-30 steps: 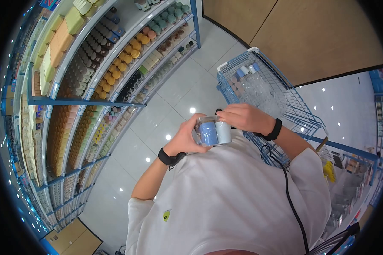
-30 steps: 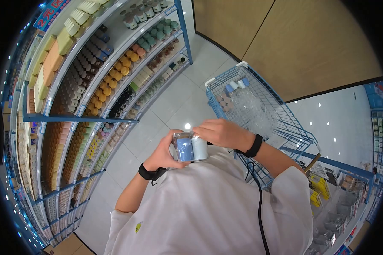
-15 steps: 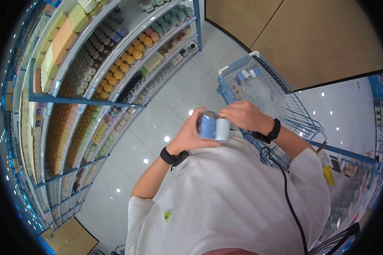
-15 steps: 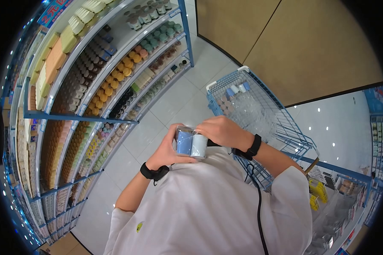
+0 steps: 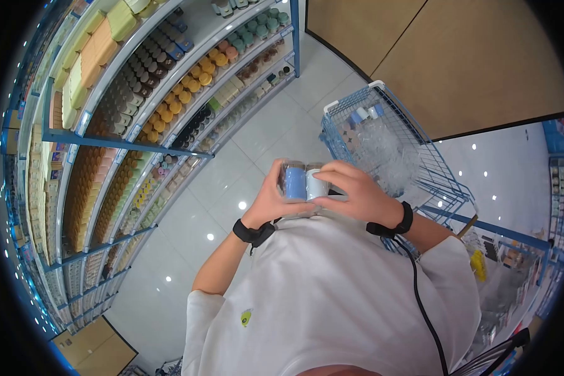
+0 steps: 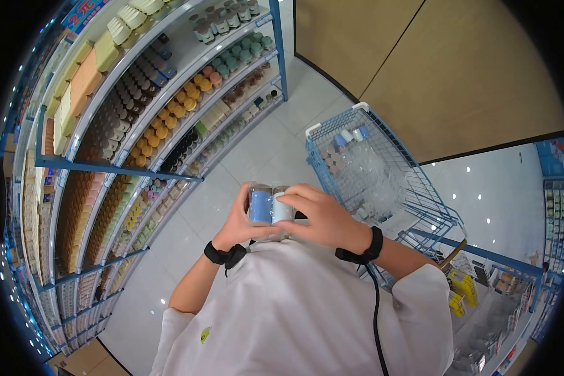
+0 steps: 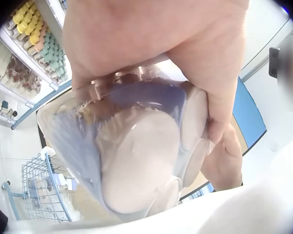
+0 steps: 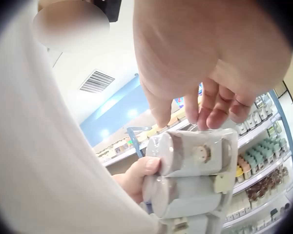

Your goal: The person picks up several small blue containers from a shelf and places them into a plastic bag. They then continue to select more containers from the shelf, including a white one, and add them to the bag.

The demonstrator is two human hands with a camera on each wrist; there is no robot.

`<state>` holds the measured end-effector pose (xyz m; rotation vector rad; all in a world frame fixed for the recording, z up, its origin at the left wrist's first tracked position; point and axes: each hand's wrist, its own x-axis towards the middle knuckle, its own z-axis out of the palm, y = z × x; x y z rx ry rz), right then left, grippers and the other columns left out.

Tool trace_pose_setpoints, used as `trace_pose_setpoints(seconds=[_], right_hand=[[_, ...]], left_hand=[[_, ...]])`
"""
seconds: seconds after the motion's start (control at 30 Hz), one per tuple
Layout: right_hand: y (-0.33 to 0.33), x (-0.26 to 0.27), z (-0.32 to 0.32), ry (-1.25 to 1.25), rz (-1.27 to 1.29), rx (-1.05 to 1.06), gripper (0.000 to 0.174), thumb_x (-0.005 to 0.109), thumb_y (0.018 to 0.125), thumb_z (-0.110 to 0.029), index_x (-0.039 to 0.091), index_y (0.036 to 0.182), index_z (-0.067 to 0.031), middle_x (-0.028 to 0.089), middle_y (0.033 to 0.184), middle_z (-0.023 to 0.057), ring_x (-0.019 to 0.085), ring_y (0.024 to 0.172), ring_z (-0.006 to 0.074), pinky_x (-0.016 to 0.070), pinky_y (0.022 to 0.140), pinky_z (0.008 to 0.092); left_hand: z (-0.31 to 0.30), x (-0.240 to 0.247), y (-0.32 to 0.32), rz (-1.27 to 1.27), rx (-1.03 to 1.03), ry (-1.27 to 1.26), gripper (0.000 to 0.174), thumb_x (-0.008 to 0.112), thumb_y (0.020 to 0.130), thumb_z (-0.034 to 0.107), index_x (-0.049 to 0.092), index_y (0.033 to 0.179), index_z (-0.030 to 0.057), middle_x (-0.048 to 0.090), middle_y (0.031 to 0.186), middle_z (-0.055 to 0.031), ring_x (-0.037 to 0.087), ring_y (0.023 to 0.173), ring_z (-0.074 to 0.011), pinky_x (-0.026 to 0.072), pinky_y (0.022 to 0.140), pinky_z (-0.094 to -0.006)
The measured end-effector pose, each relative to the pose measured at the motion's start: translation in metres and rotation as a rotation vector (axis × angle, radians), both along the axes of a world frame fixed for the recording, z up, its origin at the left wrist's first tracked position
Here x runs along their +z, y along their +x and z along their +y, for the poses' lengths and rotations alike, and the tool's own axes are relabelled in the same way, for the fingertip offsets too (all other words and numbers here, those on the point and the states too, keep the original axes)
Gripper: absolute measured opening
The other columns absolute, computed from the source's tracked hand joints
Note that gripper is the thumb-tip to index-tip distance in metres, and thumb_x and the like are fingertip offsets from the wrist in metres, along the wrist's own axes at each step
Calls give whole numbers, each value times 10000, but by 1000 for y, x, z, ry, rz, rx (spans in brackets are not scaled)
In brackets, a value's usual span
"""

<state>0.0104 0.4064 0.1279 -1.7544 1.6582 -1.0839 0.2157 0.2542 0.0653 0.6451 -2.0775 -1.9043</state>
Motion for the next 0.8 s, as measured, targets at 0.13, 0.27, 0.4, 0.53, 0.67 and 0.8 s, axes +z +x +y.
trace_pose_setpoints(seconds=[0.13, 0.27, 0.4, 0.53, 0.67, 0.8], right_hand=[[5, 3, -6, 146, -72, -1, 414, 862, 872, -239, 686, 1182, -29, 625, 1135, 122, 648, 1027, 318, 543, 896, 402], [7, -3, -10, 235, -126, 22, 329, 854, 865, -214, 637, 1044, -44, 585, 1080, 109, 613, 1022, 308, 508, 883, 399], [10, -8, -13, 199, -101, 72, 270, 830, 873, -166, 600, 944, -44, 576, 1015, 100, 581, 1005, 305, 481, 863, 400], [4, -16, -20, 160, -111, 158, 227, 804, 887, -124, 594, 908, -43, 580, 980, 95, 585, 999, 309, 485, 864, 416], [1, -26, -19, -39, -85, 249, 155, 763, 926, -70, 612, 918, -34, 626, 968, 94, 607, 958, 308, 503, 841, 422], [-2, -35, -9, -67, -187, 168, 111, 748, 947, -22, 637, 947, -18, 665, 927, 88, 629, 856, 283, 519, 769, 394]], left_hand=[[0, -7, -1, -12, 18, 19, 997, 1030, 631, 310, 482, 1418, 35, 590, 1290, -106, 601, 1204, -221, 481, 1063, -394], [0, -16, 0, -30, 23, -2, 992, 1035, 632, 374, 494, 1393, 40, 608, 1256, -119, 621, 1136, -228, 511, 998, -381], [-1, -12, 1, -46, 5, 30, 921, 1009, 659, 297, 512, 1392, 46, 590, 1269, -92, 597, 1179, -208, 490, 1034, -380], [0, -14, 3, -55, 14, 105, 906, 1004, 664, 290, 516, 1389, 52, 591, 1249, -84, 593, 1171, -201, 485, 1023, -365], [-2, -23, 7, -89, 25, 101, 945, 1028, 649, 342, 506, 1383, 56, 594, 1232, -91, 602, 1147, -202, 500, 988, -362], [-6, -25, 15, 3, 72, 259, 896, 1006, 682, 295, 496, 1381, 61, 585, 1226, -82, 581, 1172, -195, 478, 1021, -364]])
